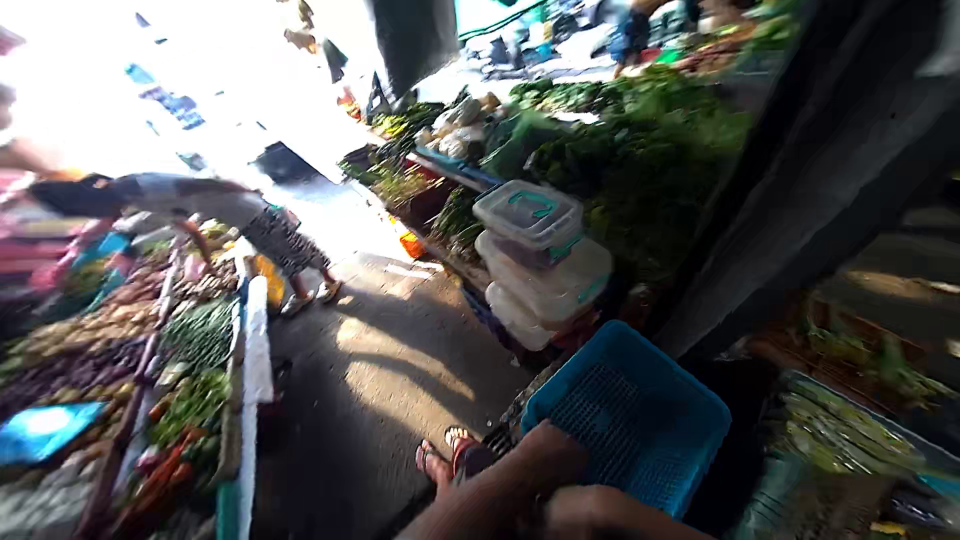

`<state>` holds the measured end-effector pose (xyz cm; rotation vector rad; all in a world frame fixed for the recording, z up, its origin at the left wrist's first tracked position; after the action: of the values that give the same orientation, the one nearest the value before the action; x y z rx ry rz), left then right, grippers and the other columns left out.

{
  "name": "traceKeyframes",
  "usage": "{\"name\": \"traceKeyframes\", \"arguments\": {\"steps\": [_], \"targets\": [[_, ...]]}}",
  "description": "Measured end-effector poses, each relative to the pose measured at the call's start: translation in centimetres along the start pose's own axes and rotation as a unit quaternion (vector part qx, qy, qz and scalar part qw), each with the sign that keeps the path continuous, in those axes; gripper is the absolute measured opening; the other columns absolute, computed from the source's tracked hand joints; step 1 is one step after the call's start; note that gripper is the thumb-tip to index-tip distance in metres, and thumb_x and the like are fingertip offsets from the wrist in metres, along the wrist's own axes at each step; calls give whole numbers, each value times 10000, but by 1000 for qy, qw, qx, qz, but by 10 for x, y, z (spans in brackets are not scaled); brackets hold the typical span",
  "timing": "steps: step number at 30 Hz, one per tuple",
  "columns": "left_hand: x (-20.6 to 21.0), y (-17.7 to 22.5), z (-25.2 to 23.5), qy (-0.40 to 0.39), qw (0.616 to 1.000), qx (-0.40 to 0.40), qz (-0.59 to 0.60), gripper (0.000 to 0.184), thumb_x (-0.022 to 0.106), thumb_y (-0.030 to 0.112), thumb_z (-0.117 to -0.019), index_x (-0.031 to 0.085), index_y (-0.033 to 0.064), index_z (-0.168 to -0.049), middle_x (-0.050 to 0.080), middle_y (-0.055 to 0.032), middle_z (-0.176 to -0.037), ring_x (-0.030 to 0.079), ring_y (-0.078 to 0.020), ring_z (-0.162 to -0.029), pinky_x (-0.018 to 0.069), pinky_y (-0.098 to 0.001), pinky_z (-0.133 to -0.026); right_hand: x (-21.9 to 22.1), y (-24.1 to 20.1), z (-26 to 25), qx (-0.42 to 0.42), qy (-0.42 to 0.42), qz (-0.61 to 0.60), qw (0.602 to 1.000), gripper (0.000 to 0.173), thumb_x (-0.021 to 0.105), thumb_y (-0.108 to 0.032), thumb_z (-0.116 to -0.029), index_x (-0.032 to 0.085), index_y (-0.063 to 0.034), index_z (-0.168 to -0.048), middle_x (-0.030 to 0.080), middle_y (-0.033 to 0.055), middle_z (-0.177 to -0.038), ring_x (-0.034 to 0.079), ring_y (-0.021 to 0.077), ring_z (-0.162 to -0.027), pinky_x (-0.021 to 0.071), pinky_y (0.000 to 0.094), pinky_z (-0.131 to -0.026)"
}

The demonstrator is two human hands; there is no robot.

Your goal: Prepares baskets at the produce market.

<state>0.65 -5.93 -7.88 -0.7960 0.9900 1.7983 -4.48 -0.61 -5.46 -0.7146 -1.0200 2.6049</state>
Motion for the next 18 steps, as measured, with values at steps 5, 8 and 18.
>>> {"name": "traceKeyframes", "arguments": {"steps": [5,8,18], "targets": [[-13,-8,12,29,998,-51,14,128,636,99,-966,747,42,-937,742,-118,-972,691,-317,-1022,480,-610,-1011,3,11,-10,-19,-58,23,998,554,351,-517,-1106,562,-175,-1487,597,133,-1474,531,295,-1408,371,559,-1201],[-22,-31,8,110,990,-71,58,219,787,236,-845,758,98,-1013,738,-93,-1080,653,-305,-1129,469,-584,-1019,-4,12,-13,-5,-49,16,999,530,376,-480,-1111,584,-129,-1449,643,168,-1399,580,319,-1348,400,580,-1164],[30,-117,-10,86,932,-278,215,833,748,126,-838,360,90,-1574,585,-199,-1419,582,-399,-1286,504,-628,-985,-22,38,-25,23,-27,31,999,552,445,-526,-1064,601,-125,-1410,713,147,-1256,664,316,-1218,481,579,-1077]]}}
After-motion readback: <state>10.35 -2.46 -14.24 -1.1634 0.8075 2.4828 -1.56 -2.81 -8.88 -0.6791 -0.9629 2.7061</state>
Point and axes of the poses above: each hand's wrist, its own z-axis away from the middle knuckle, its own x-axis out of the palm, y = z × x, the point moved 8 cm from there along -z, towards the middle knuckle
